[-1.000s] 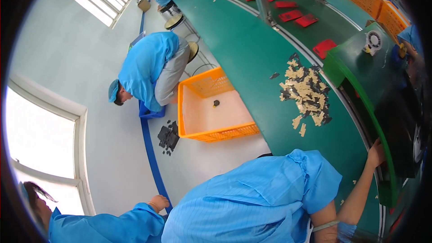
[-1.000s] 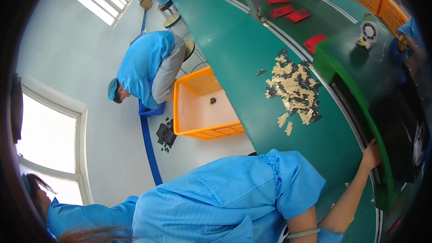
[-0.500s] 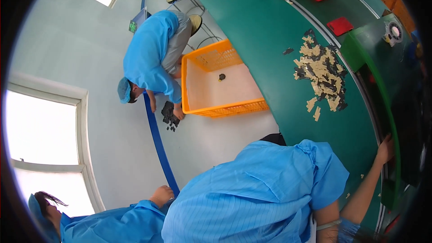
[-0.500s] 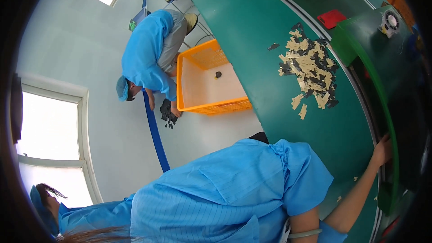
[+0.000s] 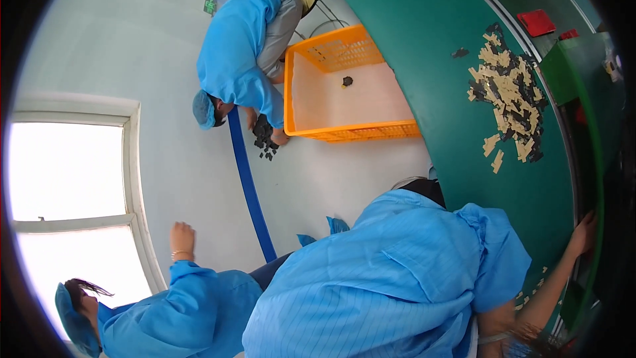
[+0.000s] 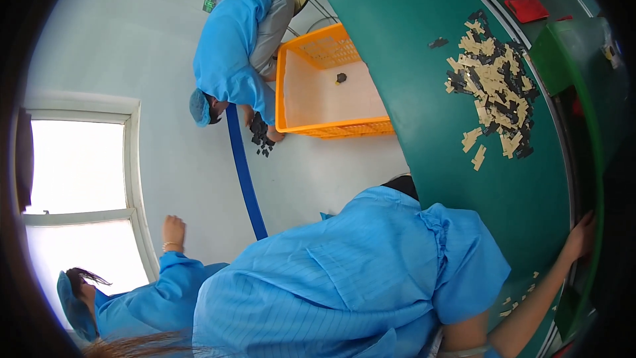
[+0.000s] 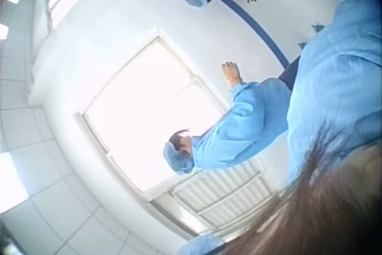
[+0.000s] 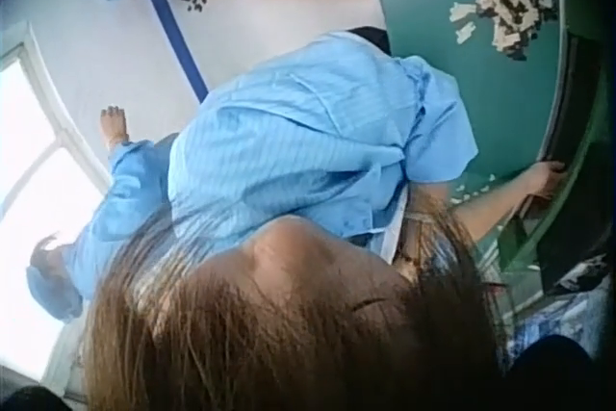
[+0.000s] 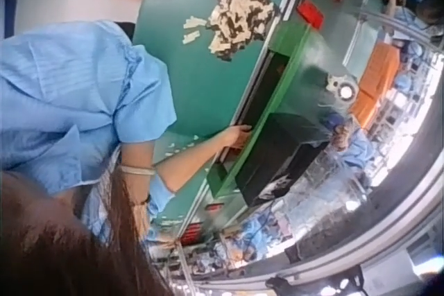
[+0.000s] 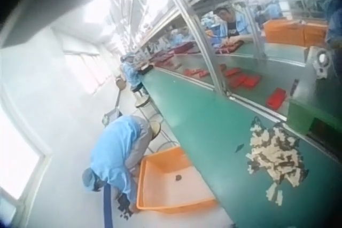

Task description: The person assembles small gold-colored electronic components into red plastic casings by hand on a factory production line.

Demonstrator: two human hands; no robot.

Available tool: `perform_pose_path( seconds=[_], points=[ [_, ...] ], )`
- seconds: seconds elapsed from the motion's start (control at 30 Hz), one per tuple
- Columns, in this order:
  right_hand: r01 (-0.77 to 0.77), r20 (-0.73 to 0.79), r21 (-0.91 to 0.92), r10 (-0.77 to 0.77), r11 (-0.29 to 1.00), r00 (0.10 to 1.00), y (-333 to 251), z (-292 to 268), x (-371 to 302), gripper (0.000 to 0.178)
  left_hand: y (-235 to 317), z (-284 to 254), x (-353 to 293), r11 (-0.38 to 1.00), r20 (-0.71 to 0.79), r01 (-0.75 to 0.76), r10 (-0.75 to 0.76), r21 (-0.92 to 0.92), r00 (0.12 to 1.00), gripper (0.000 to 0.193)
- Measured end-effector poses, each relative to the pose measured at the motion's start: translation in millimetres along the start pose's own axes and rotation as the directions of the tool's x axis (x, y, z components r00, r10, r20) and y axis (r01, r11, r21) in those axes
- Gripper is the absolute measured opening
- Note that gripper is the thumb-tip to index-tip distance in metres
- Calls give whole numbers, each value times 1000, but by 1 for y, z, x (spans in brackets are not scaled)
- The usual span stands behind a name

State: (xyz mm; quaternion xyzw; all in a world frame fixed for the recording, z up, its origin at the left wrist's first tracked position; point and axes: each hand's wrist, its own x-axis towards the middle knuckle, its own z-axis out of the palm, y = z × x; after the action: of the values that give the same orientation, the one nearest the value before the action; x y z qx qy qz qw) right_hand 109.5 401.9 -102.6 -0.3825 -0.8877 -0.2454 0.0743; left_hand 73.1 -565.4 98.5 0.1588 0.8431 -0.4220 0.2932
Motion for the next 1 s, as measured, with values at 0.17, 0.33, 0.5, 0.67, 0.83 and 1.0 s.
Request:
perform_pose_path(
  seconds=[0.17, 0.33, 0.5, 0.67, 0.83, 1.0],
  points=[
    [13, -51, 162, -5, 987, 999, 8, 28, 8, 45, -7, 141, -88, 994, 39, -86, 89, -66, 995, 13],
    [-50, 67, 33, 48, 998, 997, -32, -36, -11, 42, -10, 117, -93, 972, 81, -196, 207, -131, 975, 12],
    [8, -27, 185, -3, 983, 1000, -15, -5, -5, 42, -4, 89, -84, 925, 87, -313, 337, -214, 937, 11],
    [137, -232, 116, -107, 984, 967, -8, -19, 9, 42, 20, 84, -75, 840, 61, -426, 470, -337, 880, 11],
    [49, -143, 214, -19, 976, 990, -16, 8, -19, 40, 23, 23, -76, 798, 103, -490, 553, -352, 826, 12],
    [76, -189, 205, -37, 976, 981, -5, 1, 0, 39, 53, 10, -69, 679, 39, -570, 658, -463, 752, 14]
  ],
)
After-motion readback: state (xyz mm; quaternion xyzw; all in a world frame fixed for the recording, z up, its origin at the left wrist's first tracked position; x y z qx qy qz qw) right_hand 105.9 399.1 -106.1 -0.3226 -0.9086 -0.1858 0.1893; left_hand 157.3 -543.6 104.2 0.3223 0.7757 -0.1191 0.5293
